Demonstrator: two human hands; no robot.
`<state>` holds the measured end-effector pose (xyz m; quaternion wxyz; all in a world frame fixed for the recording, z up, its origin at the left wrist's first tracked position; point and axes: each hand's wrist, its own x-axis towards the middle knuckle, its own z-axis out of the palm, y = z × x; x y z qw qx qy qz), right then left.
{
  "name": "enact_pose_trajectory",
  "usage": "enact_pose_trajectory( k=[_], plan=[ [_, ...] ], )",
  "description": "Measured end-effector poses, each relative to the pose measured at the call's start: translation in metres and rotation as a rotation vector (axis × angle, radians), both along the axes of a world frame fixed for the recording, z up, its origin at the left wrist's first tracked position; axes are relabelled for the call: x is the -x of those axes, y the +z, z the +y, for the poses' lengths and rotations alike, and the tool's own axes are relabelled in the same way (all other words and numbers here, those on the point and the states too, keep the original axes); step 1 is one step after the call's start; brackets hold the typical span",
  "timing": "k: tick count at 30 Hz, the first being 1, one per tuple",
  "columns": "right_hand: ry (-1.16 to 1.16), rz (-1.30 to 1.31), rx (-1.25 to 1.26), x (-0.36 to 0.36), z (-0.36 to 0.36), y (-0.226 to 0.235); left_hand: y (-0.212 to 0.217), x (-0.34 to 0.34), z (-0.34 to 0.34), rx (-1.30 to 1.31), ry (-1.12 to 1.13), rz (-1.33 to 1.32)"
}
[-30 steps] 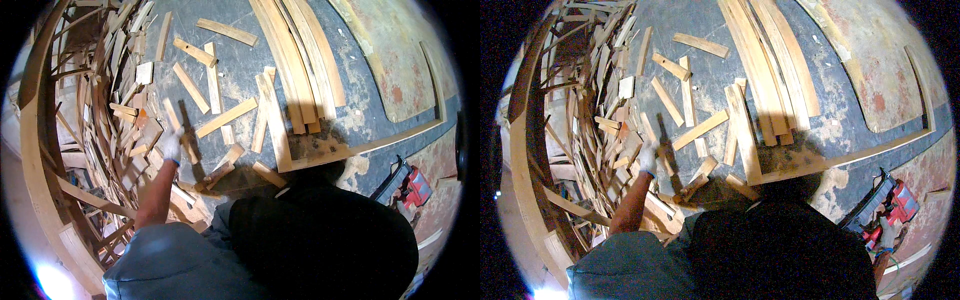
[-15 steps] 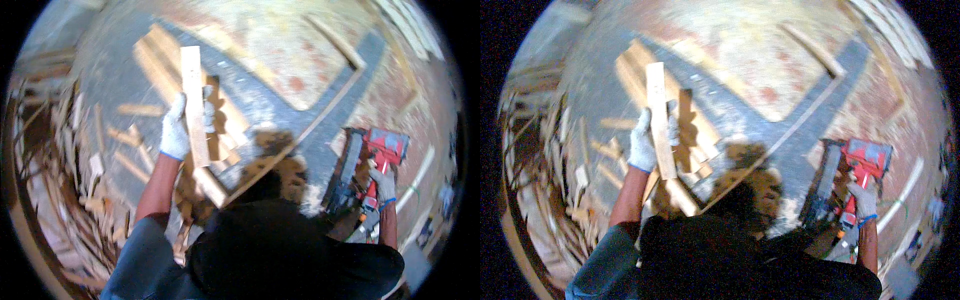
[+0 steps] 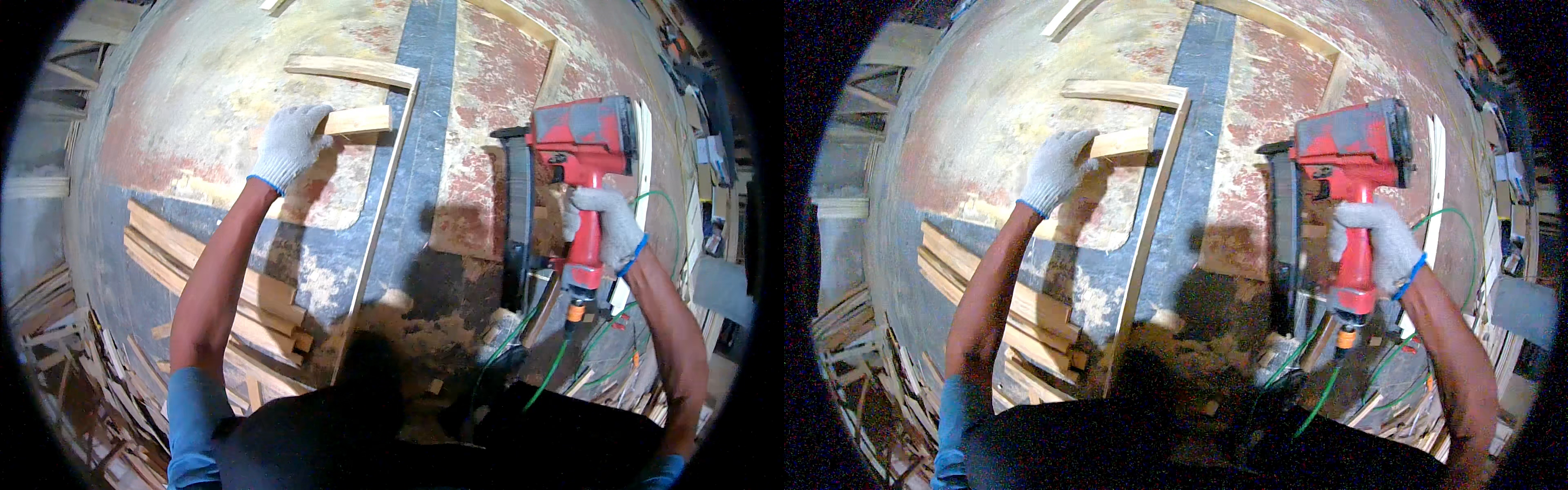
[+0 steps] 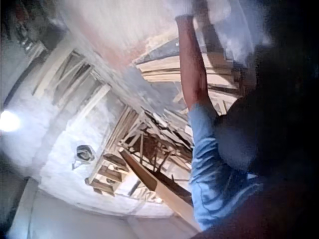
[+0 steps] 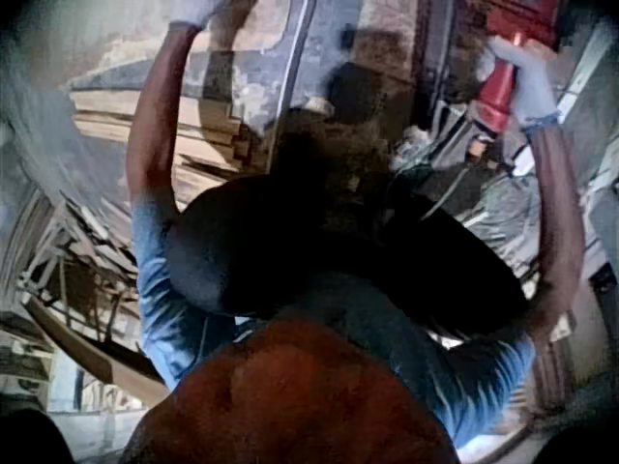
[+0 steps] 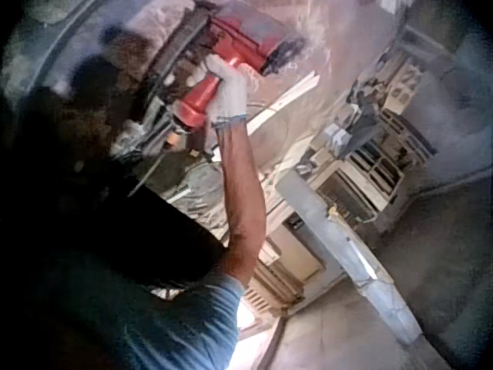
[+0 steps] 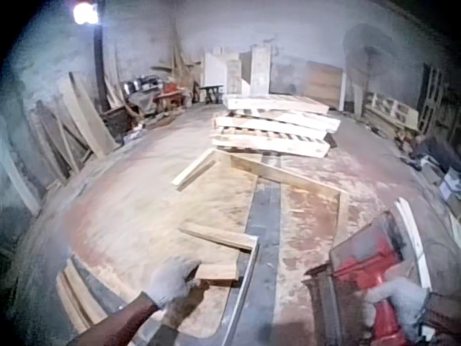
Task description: The person sits on the floor and assembles wooden frames by joining planks with smaller blocks. They use a hammer to tap pieces into alignment and a pneumatic nail gun to fasten them together. The person repeatedly picks up wood pieces, aligns them, and secures them to build a rectangular frame structure.
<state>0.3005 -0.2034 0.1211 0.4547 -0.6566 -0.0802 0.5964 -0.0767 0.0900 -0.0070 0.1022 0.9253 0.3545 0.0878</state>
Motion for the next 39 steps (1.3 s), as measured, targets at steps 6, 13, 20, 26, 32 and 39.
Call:
enact_pose_trajectory(
  k=[6, 13, 20, 26, 32, 39],
  plan=[
    [-0.075, 0.364, -0.136, 0.007, 0.004, -0.094, -0.046, -0.04, 0.052, -0.04, -0.064, 0.054],
    [-0.22, 0.64, -0.327, 0.054, 0.013, -0.143, -0.039, -0.057, 0.054, -0.029, -0.151, 0.094],
    [-0.204, 0.705, -0.336, 0.059, 0.027, -0.166, -0.039, -0.048, 0.061, -0.042, -0.193, 0.115],
    [-0.186, 0.554, -0.352, 0.058, 0.041, -0.164, -0.038, -0.053, 0.064, -0.037, -0.186, 0.136],
    [-0.186, 0.624, -0.419, 0.058, 0.05, -0.17, -0.036, -0.057, 0.062, -0.025, -0.196, 0.138],
    [-0.154, 0.639, -0.44, 0.057, 0.055, -0.173, -0.037, -0.056, 0.065, -0.059, -0.212, 0.153]
  ],
)
